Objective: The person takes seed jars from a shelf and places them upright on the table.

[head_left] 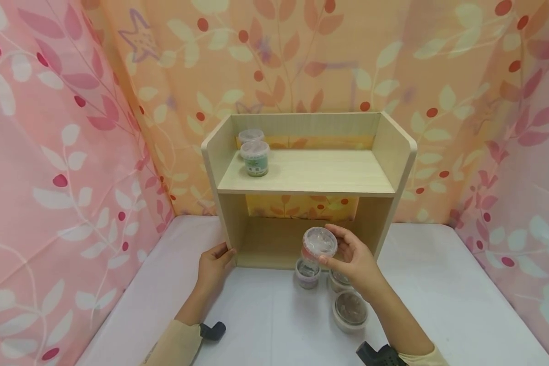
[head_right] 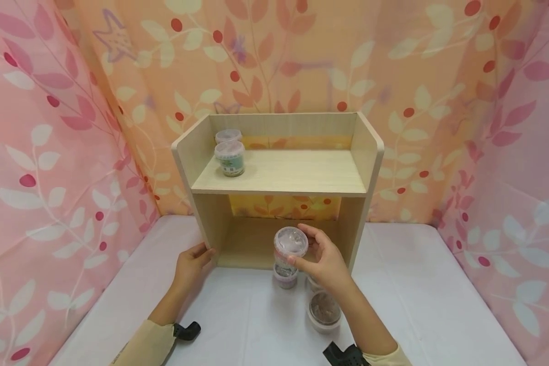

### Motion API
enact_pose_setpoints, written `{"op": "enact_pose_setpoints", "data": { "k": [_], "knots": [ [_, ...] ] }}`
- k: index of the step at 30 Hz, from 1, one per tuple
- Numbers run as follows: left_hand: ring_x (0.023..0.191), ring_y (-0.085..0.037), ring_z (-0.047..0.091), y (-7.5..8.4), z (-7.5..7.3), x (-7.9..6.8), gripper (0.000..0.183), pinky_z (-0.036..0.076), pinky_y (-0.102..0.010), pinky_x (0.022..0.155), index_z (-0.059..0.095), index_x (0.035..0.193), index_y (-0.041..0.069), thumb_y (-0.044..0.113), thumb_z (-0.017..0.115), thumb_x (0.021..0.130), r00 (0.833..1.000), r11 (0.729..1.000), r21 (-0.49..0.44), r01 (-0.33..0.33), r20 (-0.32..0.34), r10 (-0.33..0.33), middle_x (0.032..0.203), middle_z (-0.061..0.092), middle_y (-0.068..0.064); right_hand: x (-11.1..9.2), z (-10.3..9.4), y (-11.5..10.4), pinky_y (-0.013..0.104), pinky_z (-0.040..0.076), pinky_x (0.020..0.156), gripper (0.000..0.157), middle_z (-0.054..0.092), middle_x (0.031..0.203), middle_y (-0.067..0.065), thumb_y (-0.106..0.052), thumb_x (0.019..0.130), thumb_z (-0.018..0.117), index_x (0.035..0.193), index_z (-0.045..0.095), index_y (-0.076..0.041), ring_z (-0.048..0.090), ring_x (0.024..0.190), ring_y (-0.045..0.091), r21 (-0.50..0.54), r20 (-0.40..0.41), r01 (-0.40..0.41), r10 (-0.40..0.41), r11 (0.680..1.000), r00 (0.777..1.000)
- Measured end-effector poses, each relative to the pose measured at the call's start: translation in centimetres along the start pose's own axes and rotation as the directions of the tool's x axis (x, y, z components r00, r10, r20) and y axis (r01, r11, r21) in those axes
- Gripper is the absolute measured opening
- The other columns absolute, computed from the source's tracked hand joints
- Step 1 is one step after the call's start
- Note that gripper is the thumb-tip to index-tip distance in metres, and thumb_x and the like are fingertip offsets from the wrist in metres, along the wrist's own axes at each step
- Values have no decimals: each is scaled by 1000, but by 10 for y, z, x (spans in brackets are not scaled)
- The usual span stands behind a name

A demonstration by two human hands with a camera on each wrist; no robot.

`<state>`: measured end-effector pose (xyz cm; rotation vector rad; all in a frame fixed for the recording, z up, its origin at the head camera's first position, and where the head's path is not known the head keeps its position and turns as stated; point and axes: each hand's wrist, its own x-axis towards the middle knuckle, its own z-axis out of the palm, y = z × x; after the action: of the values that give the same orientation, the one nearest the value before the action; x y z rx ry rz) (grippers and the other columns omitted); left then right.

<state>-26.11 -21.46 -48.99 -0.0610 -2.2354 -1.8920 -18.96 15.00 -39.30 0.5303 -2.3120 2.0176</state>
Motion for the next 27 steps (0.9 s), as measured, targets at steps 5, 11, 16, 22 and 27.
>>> {"op": "enact_pose_setpoints", "data": {
  "k": [5,11,16,22,27],
  "knots": [
    [102,-11,70,-11,2,4,34,57,-19,84,67,126,-10,4,73,94,1000,1000,-18,6,-5,-6,123,70,-25,-1,-1,8,19,43,108,79,52,147,15,-14,85,84,152,42,-8,47,141,32,-48,40,-33,35,998,999],
    [102,-13,71,-38,3,15,34,56,-18,82,70,125,-5,9,75,94,999,999,-19,-26,-25,26,122,71,-22,-1,-2,13,37,43,113,76,53,145,12,-22,84,86,149,47,-10,51,136,33,-131,134,-37,55,991,989],
    [101,-14,72,-37,3,15,34,56,-18,81,71,124,-4,10,76,93,999,1000,6,-27,-41,28,120,73,-20,2,-1,17,26,49,104,73,54,141,11,-22,83,88,145,51,-10,55,130,29,-133,198,-81,106,988,974],
    [104,-15,71,-35,1,13,34,56,-16,82,70,125,-4,11,75,94,999,1000,17,-24,-43,25,122,72,-21,3,5,24,34,52,102,72,53,136,14,-21,83,87,143,52,-3,55,127,32,-196,295,-72,129,978,947],
    [105,-16,71,-37,1,14,35,56,-16,83,70,125,-5,11,75,94,999,999,28,-32,-38,33,122,72,-21,2,11,33,34,55,99,67,56,130,14,-23,80,88,135,57,-1,59,119,28,-245,346,-57,142,968,928]
  ]
}}
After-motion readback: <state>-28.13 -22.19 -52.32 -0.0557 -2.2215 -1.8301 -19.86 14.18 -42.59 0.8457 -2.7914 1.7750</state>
